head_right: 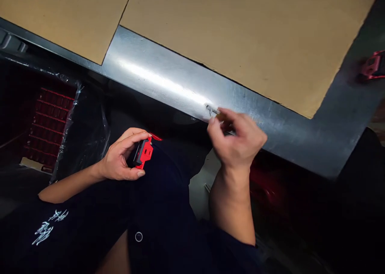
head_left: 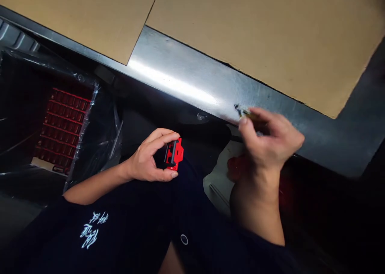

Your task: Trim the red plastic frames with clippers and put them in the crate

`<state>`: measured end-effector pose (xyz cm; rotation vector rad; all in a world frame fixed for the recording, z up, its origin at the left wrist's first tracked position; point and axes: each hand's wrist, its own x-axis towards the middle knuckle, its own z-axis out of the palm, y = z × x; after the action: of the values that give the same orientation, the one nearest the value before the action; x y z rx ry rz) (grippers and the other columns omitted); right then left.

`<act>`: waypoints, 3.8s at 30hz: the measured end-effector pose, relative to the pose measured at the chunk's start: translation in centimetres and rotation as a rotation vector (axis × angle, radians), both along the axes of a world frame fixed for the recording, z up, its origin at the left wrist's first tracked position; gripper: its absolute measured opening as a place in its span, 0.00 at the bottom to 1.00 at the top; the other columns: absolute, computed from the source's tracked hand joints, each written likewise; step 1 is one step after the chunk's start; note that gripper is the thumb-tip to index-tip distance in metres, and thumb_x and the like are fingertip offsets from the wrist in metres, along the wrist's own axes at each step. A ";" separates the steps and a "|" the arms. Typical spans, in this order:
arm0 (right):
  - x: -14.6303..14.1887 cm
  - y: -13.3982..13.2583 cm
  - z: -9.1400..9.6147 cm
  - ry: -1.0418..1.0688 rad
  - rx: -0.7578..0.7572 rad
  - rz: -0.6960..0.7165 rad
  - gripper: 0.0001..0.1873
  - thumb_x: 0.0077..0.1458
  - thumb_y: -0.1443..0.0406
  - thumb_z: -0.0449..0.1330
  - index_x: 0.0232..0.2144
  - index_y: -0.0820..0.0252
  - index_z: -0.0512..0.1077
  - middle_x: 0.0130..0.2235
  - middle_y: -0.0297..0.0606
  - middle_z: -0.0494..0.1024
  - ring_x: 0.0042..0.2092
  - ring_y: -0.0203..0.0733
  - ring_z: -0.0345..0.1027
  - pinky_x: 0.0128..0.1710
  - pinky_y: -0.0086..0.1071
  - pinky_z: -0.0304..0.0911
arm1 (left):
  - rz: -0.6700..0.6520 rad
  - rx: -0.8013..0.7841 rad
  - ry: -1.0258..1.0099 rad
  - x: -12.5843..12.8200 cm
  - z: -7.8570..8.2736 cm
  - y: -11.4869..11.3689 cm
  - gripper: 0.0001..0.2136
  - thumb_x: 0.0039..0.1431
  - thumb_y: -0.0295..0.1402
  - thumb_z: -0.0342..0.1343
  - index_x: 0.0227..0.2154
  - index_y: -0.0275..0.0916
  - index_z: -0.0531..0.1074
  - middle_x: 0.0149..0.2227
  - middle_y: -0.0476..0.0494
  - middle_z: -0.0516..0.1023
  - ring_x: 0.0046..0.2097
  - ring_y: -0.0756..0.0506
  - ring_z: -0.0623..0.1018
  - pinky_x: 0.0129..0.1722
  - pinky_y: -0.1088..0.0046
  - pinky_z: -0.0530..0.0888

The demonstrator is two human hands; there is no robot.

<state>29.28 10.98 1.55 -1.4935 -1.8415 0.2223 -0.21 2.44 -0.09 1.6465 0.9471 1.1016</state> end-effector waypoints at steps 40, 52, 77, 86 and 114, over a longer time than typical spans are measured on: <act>-5.7 -8.6 3.9 0.180 -0.175 0.706 0.06 0.57 0.70 0.68 0.39 0.60 0.81 0.37 0.40 0.86 0.32 0.41 0.82 0.31 0.30 0.78 | -0.151 0.083 0.002 0.0 -0.3 0.3 0.41 0.49 0.45 0.73 0.64 0.40 0.66 0.56 0.30 0.79 0.55 0.37 0.81 0.54 0.56 0.81; -5.8 -8.1 5.1 0.156 -0.235 0.761 0.06 0.60 0.71 0.66 0.41 0.61 0.79 0.38 0.40 0.86 0.33 0.40 0.82 0.31 0.29 0.78 | -0.156 0.077 0.030 -0.5 0.0 0.4 0.42 0.47 0.46 0.74 0.65 0.42 0.65 0.56 0.31 0.79 0.55 0.37 0.81 0.53 0.55 0.82; -4.2 -6.5 3.9 0.096 -0.125 0.213 0.16 0.55 0.66 0.72 0.46 0.52 0.77 0.37 0.35 0.86 0.33 0.46 0.83 0.33 0.36 0.80 | -0.014 -0.317 -0.425 -0.5 -0.4 -0.8 0.39 0.57 0.45 0.67 0.69 0.58 0.56 0.63 0.41 0.68 0.67 0.36 0.70 0.62 0.55 0.76; 1.1 3.0 -1.8 0.022 -0.048 -0.228 0.18 0.55 0.56 0.70 0.48 0.54 0.81 0.44 0.44 0.86 0.45 0.60 0.82 0.49 0.54 0.76 | 0.036 -0.333 -0.412 -0.8 -0.1 -1.3 0.37 0.56 0.50 0.65 0.66 0.53 0.58 0.60 0.39 0.68 0.67 0.32 0.71 0.61 0.53 0.77; -9.7 -6.3 0.4 1.017 -1.495 0.578 0.09 0.49 0.62 0.70 0.25 0.62 0.77 0.23 0.29 0.75 0.25 0.30 0.63 0.29 0.26 0.60 | -0.174 -0.004 -0.074 -0.7 -1.0 -0.7 0.50 0.50 0.30 0.68 0.73 0.40 0.47 0.62 0.30 0.73 0.61 0.34 0.77 0.61 0.53 0.77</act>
<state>19.58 4.63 1.96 -1.0471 -1.0002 2.4800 -0.94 1.79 -1.11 1.6400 0.7434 1.0343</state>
